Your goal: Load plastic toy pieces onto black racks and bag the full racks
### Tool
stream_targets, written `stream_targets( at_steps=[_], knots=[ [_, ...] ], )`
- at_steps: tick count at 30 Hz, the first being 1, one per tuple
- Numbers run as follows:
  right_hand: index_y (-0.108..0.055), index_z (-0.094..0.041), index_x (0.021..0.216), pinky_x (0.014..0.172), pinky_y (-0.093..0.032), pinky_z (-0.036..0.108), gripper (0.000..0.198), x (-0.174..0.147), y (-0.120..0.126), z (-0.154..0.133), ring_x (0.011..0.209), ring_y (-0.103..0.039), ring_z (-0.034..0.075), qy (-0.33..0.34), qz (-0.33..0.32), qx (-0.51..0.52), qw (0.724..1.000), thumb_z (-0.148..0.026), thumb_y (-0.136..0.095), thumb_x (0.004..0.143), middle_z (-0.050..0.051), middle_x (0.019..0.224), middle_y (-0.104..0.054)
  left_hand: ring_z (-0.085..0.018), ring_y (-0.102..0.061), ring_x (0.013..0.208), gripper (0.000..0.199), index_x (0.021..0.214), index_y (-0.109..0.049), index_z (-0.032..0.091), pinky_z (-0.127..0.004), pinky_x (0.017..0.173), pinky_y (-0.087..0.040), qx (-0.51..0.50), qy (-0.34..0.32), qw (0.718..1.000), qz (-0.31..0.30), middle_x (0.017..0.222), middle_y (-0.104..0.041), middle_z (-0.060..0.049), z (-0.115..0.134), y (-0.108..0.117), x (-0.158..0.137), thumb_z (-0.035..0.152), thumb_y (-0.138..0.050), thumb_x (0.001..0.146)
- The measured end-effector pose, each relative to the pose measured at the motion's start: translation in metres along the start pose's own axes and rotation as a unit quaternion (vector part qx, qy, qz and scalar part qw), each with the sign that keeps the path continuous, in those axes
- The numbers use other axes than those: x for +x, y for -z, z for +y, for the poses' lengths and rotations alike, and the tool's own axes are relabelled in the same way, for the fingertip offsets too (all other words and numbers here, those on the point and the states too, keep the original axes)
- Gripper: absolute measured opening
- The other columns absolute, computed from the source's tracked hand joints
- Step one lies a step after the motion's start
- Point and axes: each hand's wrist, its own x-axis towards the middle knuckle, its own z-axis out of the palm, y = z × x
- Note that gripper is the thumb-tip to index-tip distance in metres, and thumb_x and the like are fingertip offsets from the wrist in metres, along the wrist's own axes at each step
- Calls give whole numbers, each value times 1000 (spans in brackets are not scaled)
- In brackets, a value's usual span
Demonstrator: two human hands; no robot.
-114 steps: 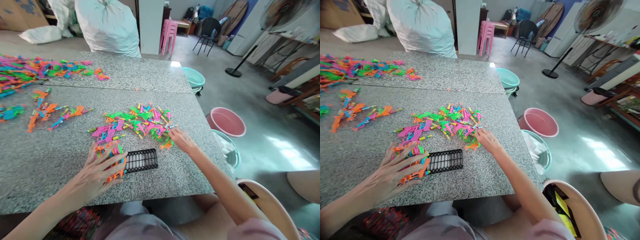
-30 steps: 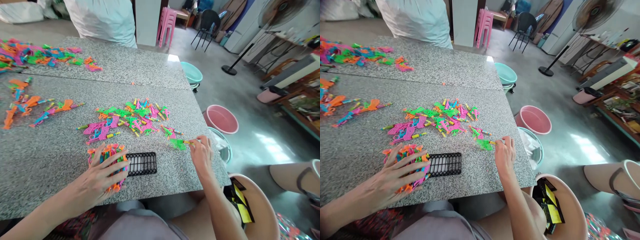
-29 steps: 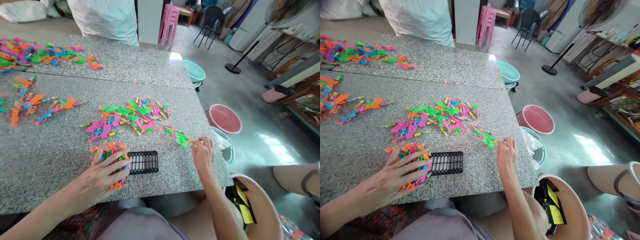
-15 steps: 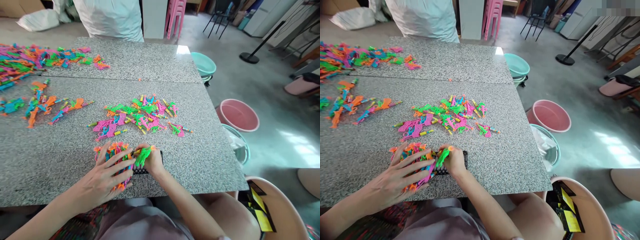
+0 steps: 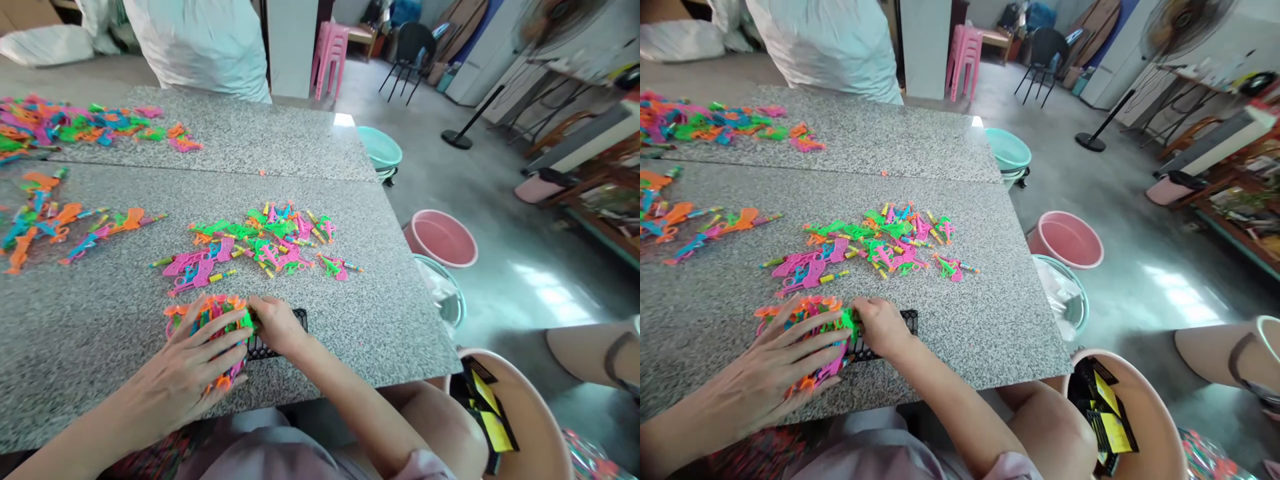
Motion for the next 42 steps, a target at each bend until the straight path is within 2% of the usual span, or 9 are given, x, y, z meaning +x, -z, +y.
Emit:
stream_targets(
  at_steps=[4, 10, 14, 17, 20, 28, 33, 38, 42],
  knots=[
    [-61, -20, 126, 96, -47, 36, 38, -28, 51, 71, 117, -56, 25, -168, 169, -141, 961, -8, -48, 92, 13, 126, -63, -20, -53, 128, 21, 110, -68, 27, -48, 127, -7, 12, -27, 999, 41, 111, -74, 3, -6, -2, 2, 38, -56, 96],
    [-65, -16, 91, 84, -49, 32, 24, -74, 93, 134, 99, -63, 24, -213, 104, -246, 940, 1, -48, 84, 15, 99, -69, -23, -50, 131, 23, 115, -66, 27, -55, 126, -6, 34, -54, 998, 16, 115, -73, 2, -12, -4, 0, 29, -60, 92],
    [-59, -20, 89, 66, -52, 30, 5, -85, 53, 98, 67, -66, 19, -254, 220, 11, 942, -23, -58, 84, 2, 73, -68, -24, -49, 133, 21, 115, -64, 25, -56, 126, -10, -5, -16, 1000, 4, 115, -72, 0, -1, 3, 3, 26, -58, 95],
    [-57, -23, 97, 54, -55, 28, 21, -85, 3, 41, 59, -66, 16, -189, 178, 311, 914, -32, -63, 79, 0, 77, -70, -25, -48, 134, 20, 115, -63, 22, -56, 126, -13, 3, -12, 1000, -18, 116, -71, -2, 3, 8, 8, 24, -59, 95],
    [-59, -23, 92, 56, -57, 29, 14, -81, -38, -4, 63, -67, 17, -140, 143, 416, 887, -31, -61, 81, 2, 82, -70, -25, -47, 134, 18, 113, -64, 20, -56, 126, -12, -4, -16, 999, -28, 117, -71, -3, 3, 11, 10, 23, -57, 96],
    [-61, -21, 80, 65, -51, 25, 6, -67, -47, -23, 69, -65, 18, -102, 78, 125, 984, -17, -60, 83, 2, 76, -68, -24, -46, 135, 21, 117, -61, 21, -52, 127, -9, -13, -10, 1000, -24, 119, -70, -3, 5, 12, 9, 24, -55, 97],
    [-66, -16, 100, 64, -49, 29, 18, -59, -40, -47, 76, -69, 23, -81, -5, -3, 997, -11, -57, 84, 10, 91, -72, -27, -40, 138, 44, 136, -53, 25, -57, 125, -7, 0, 27, 998, -65, 126, -65, -3, 9, 14, 8, 28, -62, 93],
    [-68, -20, 96, 67, -50, 26, 21, -34, -3, -19, 75, -68, 19, -26, -70, 43, 996, -11, -70, 77, 3, 84, -72, -27, -45, 134, 24, 116, -65, 29, -56, 125, -7, 3, 29, 1000, -11, 118, -67, -1, 6, 6, 6, 28, -61, 92],
    [-64, -23, 121, 83, -52, 34, 42, 2, 52, 39, 98, -65, 22, -100, 86, -35, 991, -21, -75, 81, 8, 116, -68, -24, -43, 137, 31, 123, -63, 30, -51, 126, -5, 19, 23, 1000, -5, 124, -67, 0, 1, 2, 3, 22, -55, 94]
  ],
)
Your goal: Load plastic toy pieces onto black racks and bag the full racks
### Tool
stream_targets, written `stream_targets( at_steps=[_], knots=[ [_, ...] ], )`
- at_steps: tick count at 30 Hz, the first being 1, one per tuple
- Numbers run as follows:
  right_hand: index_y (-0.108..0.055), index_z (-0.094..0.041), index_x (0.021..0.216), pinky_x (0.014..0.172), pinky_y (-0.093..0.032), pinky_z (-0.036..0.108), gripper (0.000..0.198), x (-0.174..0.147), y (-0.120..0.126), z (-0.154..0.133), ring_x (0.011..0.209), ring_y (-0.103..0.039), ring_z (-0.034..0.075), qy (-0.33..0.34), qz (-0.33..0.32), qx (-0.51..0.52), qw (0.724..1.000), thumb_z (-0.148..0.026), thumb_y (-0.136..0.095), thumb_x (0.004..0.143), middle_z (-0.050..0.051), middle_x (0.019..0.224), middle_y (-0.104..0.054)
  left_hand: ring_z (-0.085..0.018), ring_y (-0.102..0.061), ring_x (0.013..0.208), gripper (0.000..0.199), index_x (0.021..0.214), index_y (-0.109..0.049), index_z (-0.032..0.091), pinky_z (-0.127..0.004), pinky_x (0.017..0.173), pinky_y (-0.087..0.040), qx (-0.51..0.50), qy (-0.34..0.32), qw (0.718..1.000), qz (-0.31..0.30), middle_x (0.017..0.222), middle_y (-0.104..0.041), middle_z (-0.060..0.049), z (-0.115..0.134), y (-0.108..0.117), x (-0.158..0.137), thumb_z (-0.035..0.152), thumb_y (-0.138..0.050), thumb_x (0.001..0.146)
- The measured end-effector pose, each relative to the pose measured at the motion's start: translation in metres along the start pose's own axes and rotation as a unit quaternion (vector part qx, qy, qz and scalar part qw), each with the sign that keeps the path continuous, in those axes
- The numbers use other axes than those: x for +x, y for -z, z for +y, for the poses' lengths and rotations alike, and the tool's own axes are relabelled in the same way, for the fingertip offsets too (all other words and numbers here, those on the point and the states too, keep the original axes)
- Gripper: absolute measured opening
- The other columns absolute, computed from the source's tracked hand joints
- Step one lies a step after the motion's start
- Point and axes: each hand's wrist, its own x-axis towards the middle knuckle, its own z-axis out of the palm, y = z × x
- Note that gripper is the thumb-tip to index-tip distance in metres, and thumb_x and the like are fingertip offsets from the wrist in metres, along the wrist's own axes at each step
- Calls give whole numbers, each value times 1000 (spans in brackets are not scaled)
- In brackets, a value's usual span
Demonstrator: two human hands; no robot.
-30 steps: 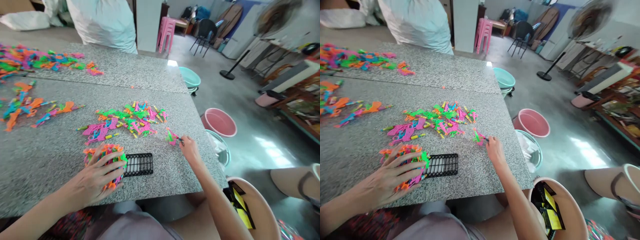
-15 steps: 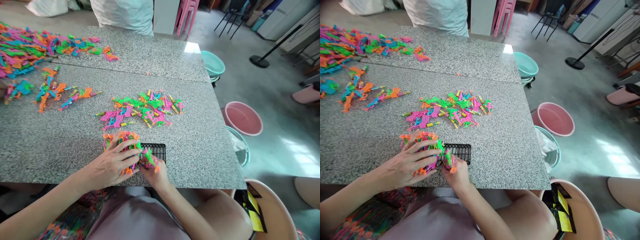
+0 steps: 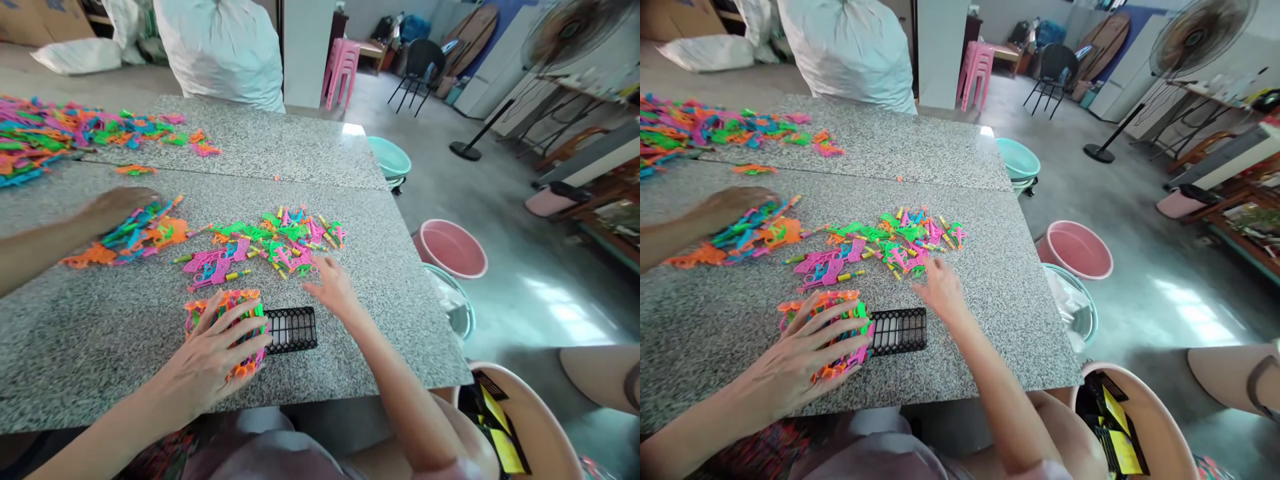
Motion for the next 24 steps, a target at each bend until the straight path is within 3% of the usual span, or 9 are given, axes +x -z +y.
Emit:
stream_targets(
  at_steps=[3, 7, 10, 12, 15, 17, 19, 22, 24],
  knots=[
    [-67, -20, 116, 90, -49, 34, 27, 13, 7, 24, 109, -61, 24, 3, 24, -94, 995, -13, -62, 90, 11, 113, -67, -22, -46, 133, 28, 118, -65, 30, -48, 127, -3, 12, -15, 1000, 1, 121, -68, 2, -1, -1, -1, 23, -56, 93],
    [-71, -19, 90, 77, -47, 28, 21, -33, -7, 34, 87, -65, 20, -28, -37, -116, 992, -12, -51, 95, 6, 88, -70, -23, -46, 134, 26, 115, -67, 30, -53, 126, 0, -13, 2, 1000, 26, 120, -69, 2, 1, -5, -2, 26, -53, 95],
    [-71, -21, 92, 73, -47, 27, 21, -56, -1, 40, 81, -65, 19, -40, -41, -112, 992, -15, -51, 96, 4, 85, -69, -25, -47, 134, 26, 118, -66, 32, -54, 126, -3, -30, 16, 999, 15, 122, -69, 2, 0, -5, -2, 29, -55, 94],
    [-70, -21, 104, 77, -47, 27, 27, -43, 10, 46, 92, -64, 19, -12, -3, -135, 991, -9, -48, 96, 7, 101, -69, -25, -46, 135, 28, 120, -66, 32, -52, 126, -6, -8, -10, 1000, 9, 121, -69, 2, -4, -2, -1, 29, -57, 93],
    [-68, -21, 112, 89, -47, 29, 32, 2, 23, 56, 114, -57, 21, 108, -8, -182, 977, -3, -49, 95, 10, 124, -62, -22, -46, 135, 32, 122, -64, 32, -44, 125, -15, 22, -58, 998, 5, 121, -68, 3, -7, 3, 2, 26, -59, 90],
    [-69, -19, 104, 91, -48, 30, 24, 25, 30, 61, 116, -55, 21, 172, -56, -211, 961, -5, -52, 95, 10, 121, -62, -21, -47, 133, 28, 118, -66, 32, -42, 124, -18, 3, -36, 999, 20, 119, -69, 3, -4, 4, 2, 28, -58, 92],
    [-69, -19, 95, 88, -49, 29, 20, 30, 38, 68, 110, -57, 20, 185, -91, -234, 950, -6, -53, 95, 9, 114, -63, -21, -48, 132, 25, 115, -67, 32, -42, 124, -18, -18, -12, 999, 24, 118, -69, 3, 3, 2, 1, 28, -56, 93],
    [-67, -19, 90, 84, -49, 28, 24, 1, 54, 88, 102, -60, 19, 152, -102, -227, 957, 0, -53, 90, 7, 108, -65, -21, -46, 134, 24, 114, -68, 31, -43, 126, -11, -39, -14, 999, 8, 121, -69, 3, 13, -2, -2, 26, -58, 93],
    [-65, -20, 95, 82, -49, 29, 26, -34, 61, 104, 94, -62, 18, 96, -89, -184, 974, 1, -51, 90, 6, 104, -66, -22, -44, 136, 23, 112, -68, 31, -45, 126, -7, -55, -13, 998, 4, 123, -68, 4, 15, -3, -3, 25, -58, 92]
  ],
)
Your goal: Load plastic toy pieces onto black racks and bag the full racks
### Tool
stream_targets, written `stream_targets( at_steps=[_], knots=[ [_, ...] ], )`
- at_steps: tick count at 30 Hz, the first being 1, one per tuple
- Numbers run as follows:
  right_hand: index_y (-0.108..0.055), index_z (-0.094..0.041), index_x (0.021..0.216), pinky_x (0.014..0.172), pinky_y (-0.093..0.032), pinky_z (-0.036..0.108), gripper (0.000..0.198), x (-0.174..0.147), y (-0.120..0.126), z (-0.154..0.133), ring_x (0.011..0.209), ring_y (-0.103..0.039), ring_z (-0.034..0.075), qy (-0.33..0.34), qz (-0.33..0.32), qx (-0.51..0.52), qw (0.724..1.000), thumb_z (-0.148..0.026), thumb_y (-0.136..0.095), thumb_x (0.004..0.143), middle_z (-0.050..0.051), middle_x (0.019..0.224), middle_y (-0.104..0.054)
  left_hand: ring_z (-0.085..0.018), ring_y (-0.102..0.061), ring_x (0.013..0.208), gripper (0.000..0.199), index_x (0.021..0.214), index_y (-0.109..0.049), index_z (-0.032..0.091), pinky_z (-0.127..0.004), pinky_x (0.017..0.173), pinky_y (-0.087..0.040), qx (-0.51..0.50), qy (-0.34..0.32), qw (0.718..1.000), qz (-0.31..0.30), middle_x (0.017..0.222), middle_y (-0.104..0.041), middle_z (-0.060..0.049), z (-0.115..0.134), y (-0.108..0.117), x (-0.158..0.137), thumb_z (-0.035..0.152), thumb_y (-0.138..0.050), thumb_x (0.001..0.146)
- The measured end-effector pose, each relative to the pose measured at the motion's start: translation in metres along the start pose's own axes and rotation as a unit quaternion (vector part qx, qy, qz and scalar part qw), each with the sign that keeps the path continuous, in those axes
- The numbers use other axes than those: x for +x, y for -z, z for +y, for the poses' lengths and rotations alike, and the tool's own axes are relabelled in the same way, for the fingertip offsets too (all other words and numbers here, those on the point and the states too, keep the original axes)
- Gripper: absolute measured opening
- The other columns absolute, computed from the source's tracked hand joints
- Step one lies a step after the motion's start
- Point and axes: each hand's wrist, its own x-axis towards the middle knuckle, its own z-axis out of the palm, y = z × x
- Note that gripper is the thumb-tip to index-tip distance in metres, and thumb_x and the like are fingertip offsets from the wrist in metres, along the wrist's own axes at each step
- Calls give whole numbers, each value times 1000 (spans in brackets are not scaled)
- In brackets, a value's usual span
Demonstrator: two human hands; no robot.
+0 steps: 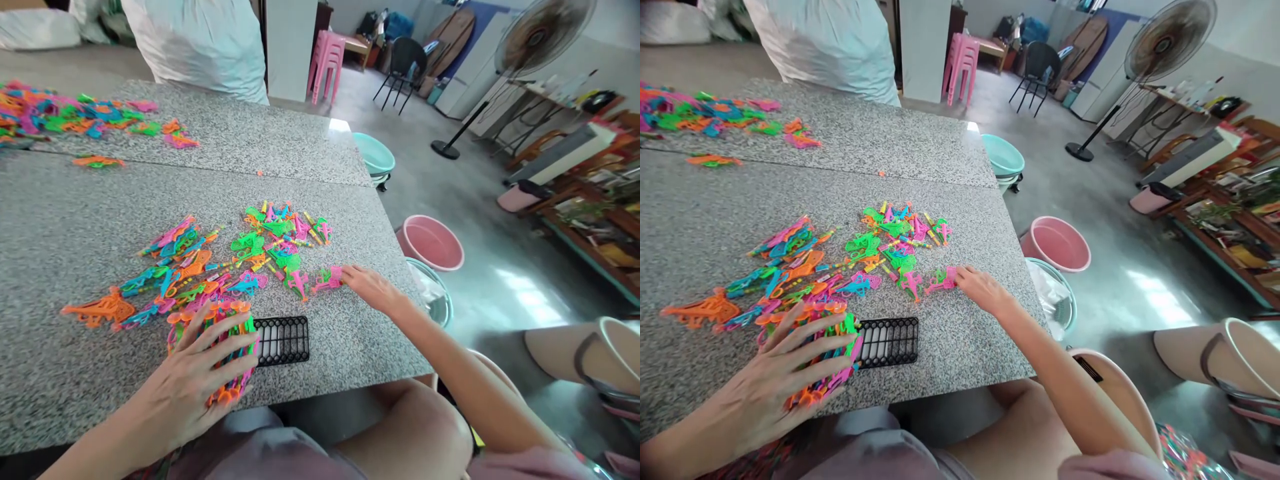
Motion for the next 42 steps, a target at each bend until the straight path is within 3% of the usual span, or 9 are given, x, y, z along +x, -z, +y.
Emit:
stream_targets(
  at_steps=[5, 8, 11, 17, 26, 30, 34, 39, 42],
  knots=[
    [-57, -19, 107, 64, -51, 27, 16, -65, -37, -21, 68, -64, 15, -154, 82, 326, 929, -24, -46, 97, 3, 88, -68, -25, -41, 139, 34, 123, -64, 29, -49, 126, -11, 38, -39, 998, -42, 129, -66, 2, -6, 4, 1, 21, -62, 90],
    [-59, -19, 92, 54, -47, 25, 18, -66, -60, -59, 56, -60, 14, -192, 112, 479, 849, -36, -59, 87, 0, 71, -64, -25, -42, 139, 34, 124, -63, 28, -50, 126, -12, 43, -44, 997, -45, 128, -66, 1, -6, 7, 2, 23, -63, 90],
    [-56, -20, 78, 50, -42, 24, 18, -49, -67, -92, 51, -53, 12, -191, 137, 522, 820, -37, -59, 85, -4, 60, -55, -25, -40, 140, 29, 120, -64, 27, -51, 126, -13, 28, -35, 998, -48, 127, -67, 0, -2, 10, 3, 21, -62, 92],
    [-53, -21, 79, 59, -43, 24, 9, -6, -69, -136, 69, -57, 14, -77, 181, 480, 855, -17, -58, 72, 0, 77, -60, -26, -40, 140, 25, 118, -65, 26, -55, 126, -10, 22, -15, 998, -52, 130, -66, -1, 4, 11, 5, 22, -62, 93],
    [-58, -17, 99, 71, -47, 29, 21, 32, -55, -178, 84, -66, 22, -28, 58, 239, 969, -9, -60, 80, 7, 85, -70, -24, -46, 136, 21, 116, -67, 28, -55, 127, -7, -2, 12, 1000, -22, 128, -67, 1, 9, 9, 6, 29, -58, 96],
    [-56, -17, 109, 69, -47, 28, 27, 39, -46, -185, 82, -68, 21, -28, -6, 179, 983, -8, -56, 84, 7, 88, -72, -25, -42, 141, 25, 120, -66, 28, -58, 126, 3, 25, -16, 999, -22, 136, -64, 0, 8, 8, 6, 33, -61, 96],
    [-58, -18, 112, 72, -49, 29, 25, 45, -40, -166, 86, -68, 21, 23, -18, 178, 984, -12, -57, 88, 5, 94, -73, -21, -43, 142, 28, 125, -64, 26, -47, 128, 2, 32, -20, 997, -70, 140, -61, 1, 8, 10, 6, 34, -55, 99],
    [-60, -21, 124, 94, -48, 36, 37, 75, -10, -102, 117, -56, 22, 107, 119, 47, 986, -3, -48, 94, 9, 130, -63, -23, -45, 141, 44, 130, -62, 25, -41, 128, -4, 52, -3, 997, -65, 137, -63, -1, 11, 11, 8, 50, -62, 93],
    [-63, -17, 119, 92, -49, 36, 26, 84, -4, -78, 115, -56, 23, 196, 59, -81, 975, -11, -49, 98, 11, 125, -64, -21, -45, 140, 42, 132, -61, 24, -38, 128, -2, 59, -20, 997, -47, 136, -64, 0, 11, 10, 10, 43, -59, 96]
  ],
)
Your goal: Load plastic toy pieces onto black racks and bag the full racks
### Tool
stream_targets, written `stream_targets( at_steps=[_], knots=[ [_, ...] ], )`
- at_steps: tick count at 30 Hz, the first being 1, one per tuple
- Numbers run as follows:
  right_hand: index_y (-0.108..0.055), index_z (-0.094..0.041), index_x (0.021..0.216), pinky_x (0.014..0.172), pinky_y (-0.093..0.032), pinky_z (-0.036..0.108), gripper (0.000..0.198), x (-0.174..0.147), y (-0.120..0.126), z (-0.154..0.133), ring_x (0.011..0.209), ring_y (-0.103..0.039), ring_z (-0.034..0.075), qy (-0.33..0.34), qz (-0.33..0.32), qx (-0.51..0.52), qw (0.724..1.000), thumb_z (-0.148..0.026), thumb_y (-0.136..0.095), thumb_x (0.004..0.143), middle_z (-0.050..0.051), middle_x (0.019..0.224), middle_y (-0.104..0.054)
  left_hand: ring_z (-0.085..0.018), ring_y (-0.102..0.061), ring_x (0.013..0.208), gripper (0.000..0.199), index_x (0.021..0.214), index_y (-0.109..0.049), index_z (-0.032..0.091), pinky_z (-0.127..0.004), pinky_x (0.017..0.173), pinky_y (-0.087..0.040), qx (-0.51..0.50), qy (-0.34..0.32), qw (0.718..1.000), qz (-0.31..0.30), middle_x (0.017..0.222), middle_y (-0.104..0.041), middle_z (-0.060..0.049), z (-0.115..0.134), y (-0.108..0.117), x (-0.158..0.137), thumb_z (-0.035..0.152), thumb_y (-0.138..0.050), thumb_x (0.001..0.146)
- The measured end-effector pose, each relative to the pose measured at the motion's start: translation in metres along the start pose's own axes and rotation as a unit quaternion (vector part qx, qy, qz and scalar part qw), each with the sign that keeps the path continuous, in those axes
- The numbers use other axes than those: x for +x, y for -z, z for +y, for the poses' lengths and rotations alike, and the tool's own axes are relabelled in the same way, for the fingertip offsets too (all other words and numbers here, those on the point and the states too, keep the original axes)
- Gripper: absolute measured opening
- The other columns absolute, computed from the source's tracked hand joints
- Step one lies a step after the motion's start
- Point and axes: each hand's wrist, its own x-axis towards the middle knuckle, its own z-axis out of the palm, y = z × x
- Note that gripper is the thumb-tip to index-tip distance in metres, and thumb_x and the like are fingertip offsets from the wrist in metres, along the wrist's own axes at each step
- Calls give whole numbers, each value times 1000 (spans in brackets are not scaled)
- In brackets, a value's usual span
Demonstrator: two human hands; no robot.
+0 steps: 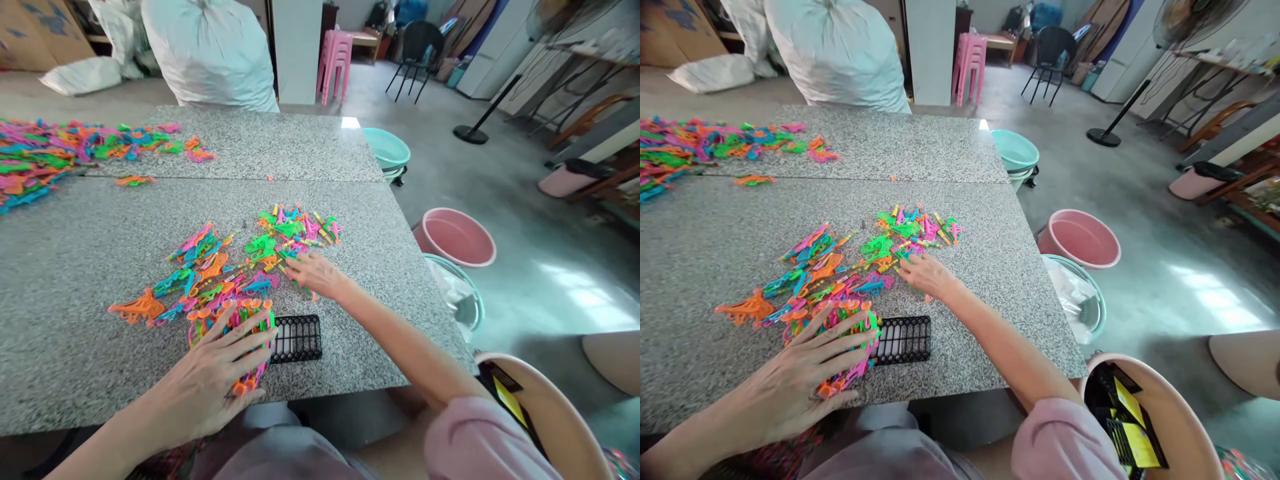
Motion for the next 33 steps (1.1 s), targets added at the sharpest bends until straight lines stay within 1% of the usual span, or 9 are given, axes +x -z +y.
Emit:
stream_targets(
  at_steps=[3, 9, 16, 20, 22, 25, 28, 31, 33],
  knots=[
    [-66, -14, 109, 83, -50, 32, 20, -27, -1, 0, 106, -58, 23, 29, -80, -42, 996, -11, -49, 98, 10, 107, -67, -19, -40, 144, 37, 135, -59, 24, -38, 128, -1, 1, -5, 1000, 11, 137, -63, 1, -1, -3, -1, 31, -52, 99],
    [-64, -14, 106, 79, -50, 31, 24, -82, 22, -15, 101, -61, 22, -121, -126, 17, 984, -3, -59, 86, 9, 105, -64, -23, -39, 145, 34, 130, -62, 26, -46, 128, 1, -46, 13, 999, 2, 137, -64, 0, -4, -11, -7, 33, -57, 97],
    [-66, -17, 83, 76, -50, 30, 21, -51, 14, -4, 93, -61, 20, 41, -119, 6, 992, -4, -52, 93, 7, 92, -67, -23, -41, 144, 37, 132, -60, 26, -48, 128, -3, -46, 14, 999, 10, 134, -66, -1, -3, -6, -2, 33, -59, 96],
    [-61, -21, 75, 75, -50, 31, 23, -88, 10, 8, 87, -61, 19, -79, 1, 136, 988, -1, -56, 86, 5, 86, -66, -23, -40, 144, 31, 126, -63, 24, -49, 128, -5, -36, 18, 999, 15, 134, -66, -1, 1, -4, 2, 26, -57, 96],
    [-58, -22, 79, 70, -50, 30, 16, -109, 6, -6, 76, -60, 17, -217, 91, 216, 947, -7, -56, 85, 3, 80, -65, -23, -40, 144, 29, 124, -64, 24, -51, 128, -6, -41, 27, 999, 14, 134, -65, 0, 2, -4, 2, 24, -57, 96],
    [-52, -22, 86, 55, -46, 25, 6, -119, -10, -60, 56, -54, 13, -370, 152, 394, 828, -19, -57, 83, -2, 66, -59, -23, -39, 144, 27, 122, -65, 24, -51, 128, -7, -40, 31, 999, 7, 135, -65, 1, 3, -4, 2, 22, -57, 96],
    [-49, -22, 86, 54, -46, 24, 11, -104, -31, -124, 59, -56, 13, -322, 161, 556, 749, -21, -56, 77, -1, 73, -60, -23, -40, 144, 24, 119, -66, 24, -50, 128, -7, -44, 35, 998, 6, 134, -66, 0, 4, -3, 3, 24, -58, 96],
    [-45, -23, 83, 59, -47, 25, 18, -79, -45, -157, 64, -56, 14, -297, 201, 571, 738, -17, -58, 72, -2, 76, -57, -23, -39, 144, 24, 118, -65, 22, -51, 128, -5, -42, 30, 999, 2, 135, -65, 0, 4, -2, 4, 24, -59, 95],
    [-46, -24, 83, 64, -49, 26, 19, -67, -49, -161, 68, -59, 15, -290, 192, 545, 763, -13, -57, 73, -2, 76, -59, -24, -39, 144, 23, 117, -65, 22, -52, 128, -5, -36, 27, 999, -2, 135, -65, -1, 4, -2, 4, 23, -59, 95]
  ],
)
